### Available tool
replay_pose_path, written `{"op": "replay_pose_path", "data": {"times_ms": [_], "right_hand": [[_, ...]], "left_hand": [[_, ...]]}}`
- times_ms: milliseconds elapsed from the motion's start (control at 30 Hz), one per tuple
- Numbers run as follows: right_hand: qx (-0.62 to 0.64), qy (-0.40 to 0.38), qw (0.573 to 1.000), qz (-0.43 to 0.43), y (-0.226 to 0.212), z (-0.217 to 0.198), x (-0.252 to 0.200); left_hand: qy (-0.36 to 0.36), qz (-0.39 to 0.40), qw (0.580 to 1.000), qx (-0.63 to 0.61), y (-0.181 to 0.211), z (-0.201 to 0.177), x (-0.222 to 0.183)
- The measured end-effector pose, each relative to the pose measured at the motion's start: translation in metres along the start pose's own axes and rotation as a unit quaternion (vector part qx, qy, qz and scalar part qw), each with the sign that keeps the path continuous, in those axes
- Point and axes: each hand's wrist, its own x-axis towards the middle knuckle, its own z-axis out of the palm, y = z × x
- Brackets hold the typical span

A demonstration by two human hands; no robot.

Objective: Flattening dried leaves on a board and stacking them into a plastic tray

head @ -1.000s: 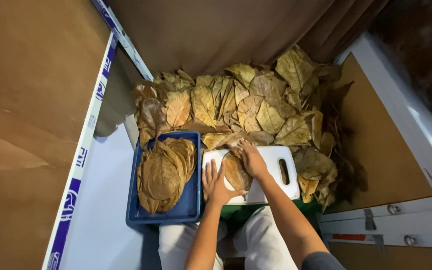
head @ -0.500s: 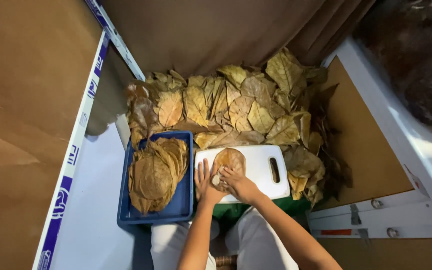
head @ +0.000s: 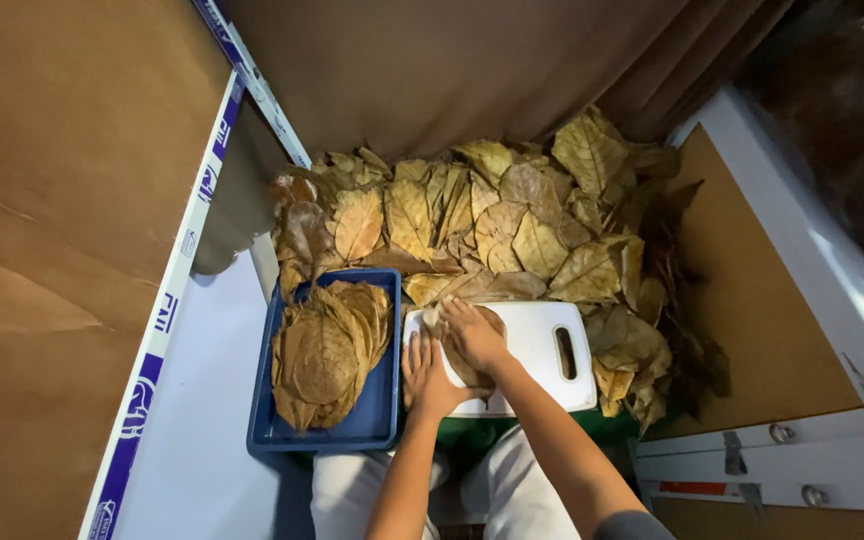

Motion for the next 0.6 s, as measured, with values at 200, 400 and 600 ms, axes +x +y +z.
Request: {"op": "replay_pose_path", "data": {"times_ms": [200, 400, 600], "right_hand": [[0.217, 0.075, 0.943, 0.242, -0.015, -0.031, -0.003], [0.148, 0.064, 0.983, 0.084, -0.032, -0.018, -0.086], [0.121, 0.002, 0.992, -0.044, -0.051, -0.044, -0.092]], "left_hand": [[0.013, 0.003, 1.0, -0.009, 0.007, -0.015, -0.008], [0.136, 0.06, 0.989, -0.009, -0.018, 0.037, 0.009], [0.209, 0.127, 0.969, -0.018, -0.043, 0.072, 0.025]]}}
